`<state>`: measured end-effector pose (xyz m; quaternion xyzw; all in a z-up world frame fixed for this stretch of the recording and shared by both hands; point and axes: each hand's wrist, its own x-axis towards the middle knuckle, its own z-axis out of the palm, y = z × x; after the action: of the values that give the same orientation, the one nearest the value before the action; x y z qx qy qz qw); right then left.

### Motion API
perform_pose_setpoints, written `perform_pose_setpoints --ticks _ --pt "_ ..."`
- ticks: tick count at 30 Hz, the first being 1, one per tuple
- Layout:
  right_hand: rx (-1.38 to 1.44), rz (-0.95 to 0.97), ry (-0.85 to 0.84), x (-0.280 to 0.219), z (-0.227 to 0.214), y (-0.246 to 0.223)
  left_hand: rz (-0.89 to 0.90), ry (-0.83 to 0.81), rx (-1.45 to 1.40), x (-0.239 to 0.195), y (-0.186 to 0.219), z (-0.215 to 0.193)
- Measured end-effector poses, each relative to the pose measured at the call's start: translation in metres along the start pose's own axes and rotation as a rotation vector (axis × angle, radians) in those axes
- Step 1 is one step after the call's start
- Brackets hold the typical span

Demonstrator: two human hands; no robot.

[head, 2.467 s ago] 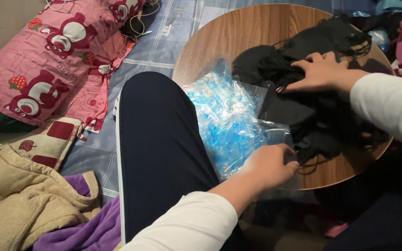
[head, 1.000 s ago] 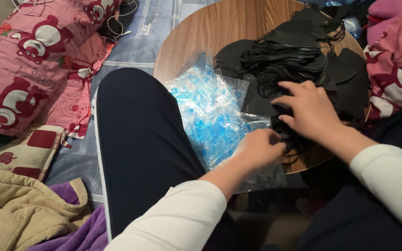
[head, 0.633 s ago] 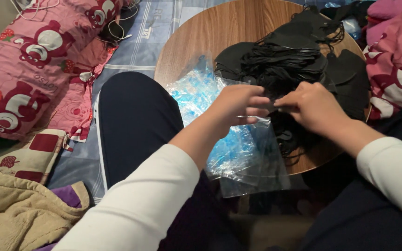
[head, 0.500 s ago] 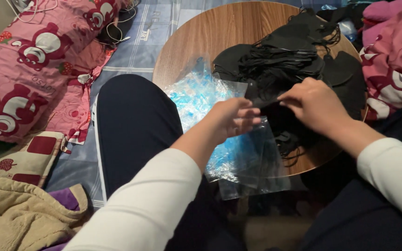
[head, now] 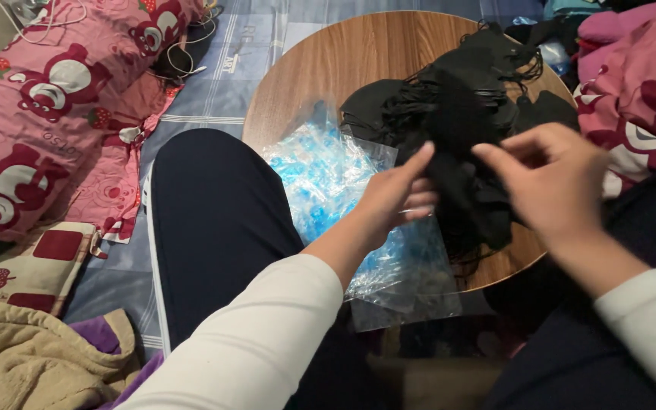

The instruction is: Packaging black fabric pieces into a clear plastic bag on a small wooden table while sitting on a bed.

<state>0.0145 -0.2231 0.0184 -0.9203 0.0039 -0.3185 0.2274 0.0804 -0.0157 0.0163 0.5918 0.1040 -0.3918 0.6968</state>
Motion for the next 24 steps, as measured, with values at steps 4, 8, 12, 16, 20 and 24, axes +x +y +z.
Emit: perform_pose_setpoints --ticks 4,8,12,16,20,24 --pt "0.094 -0.272 0.08 -0.011 0.01 -0.036 0.219 -0.054 -0.177 -0.014 0.002 0.005" --pt "0.085 -0.24 0.197 -0.012 0.013 -0.029 0.296 0.217 0.173 0.009 -0.01 -0.004" --pt "0.243 -0.1 0.489 -0.003 0.018 0.012 0.118 0.397 0.365 0.005 -0.008 -0.005" --pt "0.239 -0.19 0.653 0.007 0.006 0.023 0.329 0.417 0.286 -0.019 0.003 0.001" --pt "0.026 -0.389 0.322 -0.007 -0.009 -0.019 0.444 0.043 0.066 -0.017 0.005 0.014" --pt "0.133 -0.491 0.016 -0.015 0.02 -0.049 0.35 -0.03 -0.071 0.0 -0.012 0.014"
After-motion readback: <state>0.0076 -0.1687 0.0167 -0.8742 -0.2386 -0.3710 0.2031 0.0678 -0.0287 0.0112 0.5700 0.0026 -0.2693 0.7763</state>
